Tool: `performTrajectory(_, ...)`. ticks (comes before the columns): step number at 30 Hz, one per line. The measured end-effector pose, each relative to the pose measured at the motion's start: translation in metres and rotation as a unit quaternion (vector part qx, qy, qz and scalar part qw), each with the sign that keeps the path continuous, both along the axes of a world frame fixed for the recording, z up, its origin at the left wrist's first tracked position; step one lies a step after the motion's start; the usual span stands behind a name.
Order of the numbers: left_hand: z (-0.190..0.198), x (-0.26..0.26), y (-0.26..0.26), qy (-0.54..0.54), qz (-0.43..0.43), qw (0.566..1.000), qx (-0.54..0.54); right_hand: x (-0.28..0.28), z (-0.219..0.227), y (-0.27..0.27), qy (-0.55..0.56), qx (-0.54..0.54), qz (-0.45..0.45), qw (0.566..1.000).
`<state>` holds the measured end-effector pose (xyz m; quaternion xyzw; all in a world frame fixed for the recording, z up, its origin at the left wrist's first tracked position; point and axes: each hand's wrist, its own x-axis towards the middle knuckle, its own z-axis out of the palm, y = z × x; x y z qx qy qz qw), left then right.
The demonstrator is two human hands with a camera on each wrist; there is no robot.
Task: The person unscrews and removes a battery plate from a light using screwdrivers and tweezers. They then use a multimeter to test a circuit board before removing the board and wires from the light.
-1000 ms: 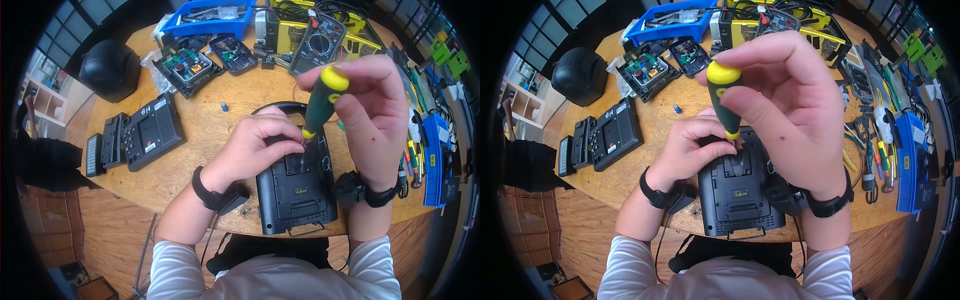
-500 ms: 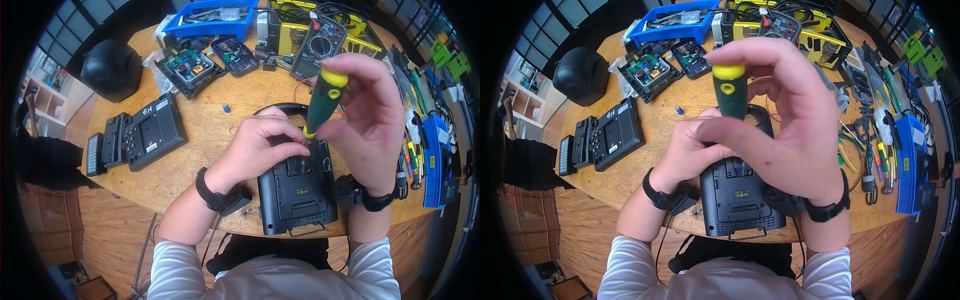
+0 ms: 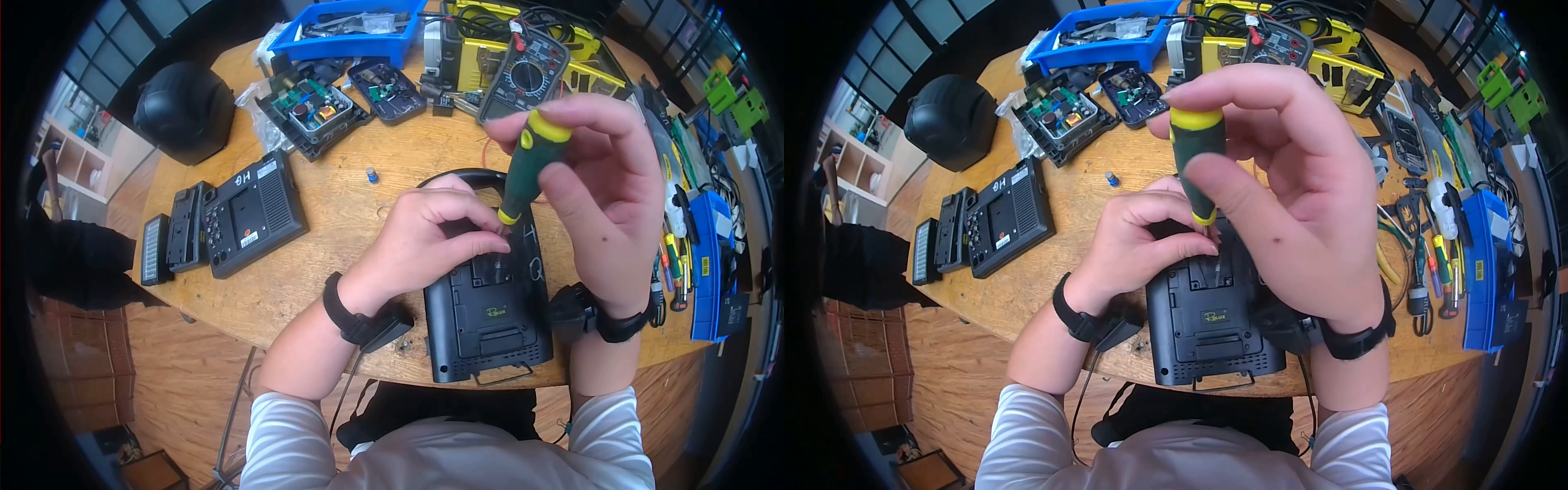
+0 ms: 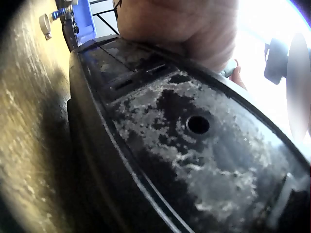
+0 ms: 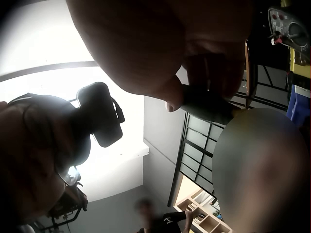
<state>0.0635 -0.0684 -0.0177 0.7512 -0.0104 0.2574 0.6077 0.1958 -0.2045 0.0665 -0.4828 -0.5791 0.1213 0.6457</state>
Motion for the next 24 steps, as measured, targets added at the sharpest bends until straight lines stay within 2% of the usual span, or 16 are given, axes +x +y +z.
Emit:
performTrajectory(2, 0.004, -0.001, -0.003, 0.014, 0.009, 1.0, -0.014, -0.002, 0.001, 0.002, 0.075, 0.006, 0.019, 0.997)
performTrajectory(3, 0.005, -0.001, -0.004, 0.029, 0.018, 0.999, -0.027, -0.001, 0.0, 0.002, 0.075, 0.006, 0.019, 0.997)
performTrajectory(5, 0.004, -0.001, -0.003, 0.026, 0.021, 0.999, -0.008, 0.003, -0.004, 0.003, -0.128, 0.023, -0.042, 0.991)
performTrajectory(6, 0.003, -0.001, -0.003, 0.022, 0.023, 0.999, 0.01, 0.003, -0.003, 0.002, -0.128, 0.023, -0.042, 0.991)
performTrajectory(8, 0.002, -0.001, -0.003, 0.009, 0.003, 1.0, -0.027, 0.0, 0.0, -0.001, -0.007, -0.025, -0.015, 1.0)
performTrajectory(9, 0.001, 0.0, -0.004, -0.004, -0.017, 0.998, -0.063, 0.0, 0.002, -0.001, -0.007, -0.025, -0.015, 1.0)
performTrajectory(11, -0.001, 0.0, -0.004, 0.003, -0.021, 0.998, -0.067, -0.002, 0.005, -0.001, 0.13, -0.044, 0.051, 0.989)
performTrajectory(12, -0.002, 0.0, -0.004, 0.012, -0.025, 0.997, -0.07, 0.0, 0.003, 0.0, 0.13, -0.044, 0.051, 0.989)
performTrajectory(13, 0.0, 0.0, -0.003, 0.012, -0.025, 0.997, -0.07, 0.002, -0.001, 0.002, 0.046, -0.017, 0.026, 0.998)
performTrajectory(14, 0.003, -0.001, -0.002, 0.015, -0.007, 1.0, -0.026, 0.004, -0.004, 0.003, -0.039, 0.011, 0.0, 0.999)
performTrajectory(15, 0.005, -0.002, -0.002, 0.019, 0.011, 1.0, 0.019, 0.004, -0.004, 0.002, -0.038, 0.012, 0.0, 0.999)
performTrajectory(17, 0.002, -0.001, -0.002, 0.008, 0.01, 0.999, 0.033, 0.005, -0.005, 0.0, -0.077, 0.013, -0.045, 0.996)
performTrajectory(18, 0.0, 0.0, -0.002, -0.003, 0.01, 0.999, 0.046, 0.004, -0.005, -0.001, -0.077, 0.014, -0.045, 0.996)
performTrajectory(20, 0.001, 0.001, -0.001, -0.008, 0.015, 0.998, 0.059, 0.003, -0.001, -0.004, -0.004, -0.033, -0.022, 0.999)
performTrajectory(24, 0.002, 0.002, -0.005, -0.003, 0.042, 0.997, 0.064, 0.001, 0.004, -0.002, 0.064, -0.027, -0.012, 0.998)
